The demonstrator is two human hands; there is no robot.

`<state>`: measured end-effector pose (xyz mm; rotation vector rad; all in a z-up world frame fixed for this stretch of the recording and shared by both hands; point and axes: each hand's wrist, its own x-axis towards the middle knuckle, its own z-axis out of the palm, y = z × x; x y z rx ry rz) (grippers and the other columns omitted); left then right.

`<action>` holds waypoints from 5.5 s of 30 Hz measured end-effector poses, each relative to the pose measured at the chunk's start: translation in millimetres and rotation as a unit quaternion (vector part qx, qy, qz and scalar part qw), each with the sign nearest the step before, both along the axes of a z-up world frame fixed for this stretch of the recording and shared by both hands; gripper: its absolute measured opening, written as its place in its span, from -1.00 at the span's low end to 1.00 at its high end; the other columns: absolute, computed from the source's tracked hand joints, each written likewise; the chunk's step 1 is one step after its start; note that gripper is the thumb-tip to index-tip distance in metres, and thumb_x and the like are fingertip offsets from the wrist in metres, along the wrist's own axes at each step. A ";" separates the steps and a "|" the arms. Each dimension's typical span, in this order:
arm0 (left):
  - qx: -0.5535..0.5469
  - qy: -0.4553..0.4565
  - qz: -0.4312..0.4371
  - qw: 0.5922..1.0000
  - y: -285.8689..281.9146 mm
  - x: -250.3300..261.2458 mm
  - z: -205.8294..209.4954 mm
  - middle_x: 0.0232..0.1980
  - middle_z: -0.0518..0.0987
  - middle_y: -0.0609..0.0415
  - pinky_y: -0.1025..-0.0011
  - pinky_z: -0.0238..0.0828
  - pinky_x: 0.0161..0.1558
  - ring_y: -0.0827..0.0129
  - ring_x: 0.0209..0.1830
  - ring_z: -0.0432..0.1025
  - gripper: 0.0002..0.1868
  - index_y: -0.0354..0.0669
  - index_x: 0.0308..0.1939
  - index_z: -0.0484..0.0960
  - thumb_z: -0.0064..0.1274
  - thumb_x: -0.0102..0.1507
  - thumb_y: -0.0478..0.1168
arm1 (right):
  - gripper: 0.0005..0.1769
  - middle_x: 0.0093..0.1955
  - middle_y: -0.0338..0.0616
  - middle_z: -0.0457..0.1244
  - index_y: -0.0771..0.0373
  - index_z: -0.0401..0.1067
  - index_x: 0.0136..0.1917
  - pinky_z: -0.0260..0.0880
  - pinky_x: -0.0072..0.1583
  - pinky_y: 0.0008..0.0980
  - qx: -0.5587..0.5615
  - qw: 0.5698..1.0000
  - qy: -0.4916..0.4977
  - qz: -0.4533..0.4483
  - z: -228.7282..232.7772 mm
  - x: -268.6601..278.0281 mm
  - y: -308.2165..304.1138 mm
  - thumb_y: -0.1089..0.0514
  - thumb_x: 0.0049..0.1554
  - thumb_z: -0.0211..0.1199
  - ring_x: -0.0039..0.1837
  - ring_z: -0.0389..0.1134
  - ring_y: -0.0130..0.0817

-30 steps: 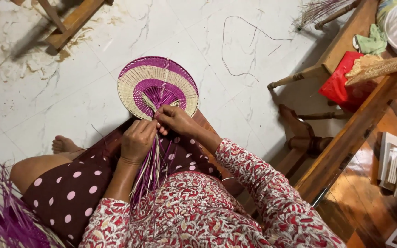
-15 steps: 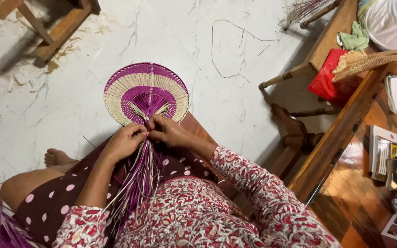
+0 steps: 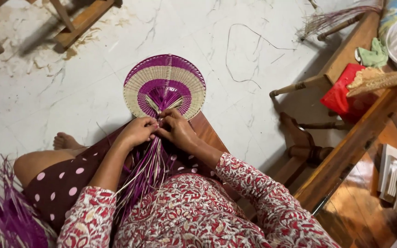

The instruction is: Weaving and assembling a decorative hand fan using dyed natural fibers.

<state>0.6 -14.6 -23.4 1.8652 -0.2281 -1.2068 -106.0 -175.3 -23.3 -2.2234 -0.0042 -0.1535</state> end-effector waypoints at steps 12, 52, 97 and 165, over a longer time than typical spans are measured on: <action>-0.033 -0.023 0.022 0.999 -5.0 1.1 1.9 -0.48 0.67 -0.02 0.48 0.56 -0.51 0.44 -0.57 0.54 -0.80 -0.20 -0.12 0.69 0.11 0.26 -0.19 | -0.84 0.05 0.10 0.16 0.28 0.39 -0.13 0.42 0.07 0.03 -0.072 0.983 0.057 0.159 19.0 22.5 -27.9 0.17 0.07 0.29 0.04 0.38 0.29; -0.059 -0.243 -0.027 0.968 124.9 -23.4 122.8 -0.05 0.66 -0.25 -0.06 0.45 0.06 -0.27 0.07 0.50 -0.73 -0.15 0.02 0.68 0.01 0.30 -0.19 | -0.58 0.19 0.22 0.28 0.20 0.33 0.42 0.25 0.31 0.10 -0.008 0.995 0.099 -0.022 124.9 75.7 -92.2 -0.03 0.42 -0.03 0.30 0.32 0.20; -0.240 -0.147 0.287 0.916 177.0 15.5 136.3 0.15 0.70 -0.06 0.51 0.71 0.01 0.38 -0.02 0.64 -0.85 -0.25 -0.08 0.69 0.15 0.27 -0.38 | -0.33 0.25 -0.14 0.28 -0.07 0.39 0.39 0.30 0.22 -0.14 -0.171 0.947 -0.146 0.229 57.9 -27.1 21.8 0.25 0.00 0.22 0.21 0.22 -0.18; -0.280 -0.130 0.257 0.915 145.8 -13.0 110.5 -0.33 0.69 0.12 0.54 0.49 -0.13 0.63 -0.33 0.47 -0.92 -0.33 -0.20 0.70 0.16 0.24 -0.41 | -0.90 -0.16 -0.08 0.24 0.11 0.46 -0.04 0.42 -0.01 -0.11 -0.055 0.988 -0.112 0.096 121.7 61.5 84.4 0.17 0.16 0.34 -0.07 0.39 0.06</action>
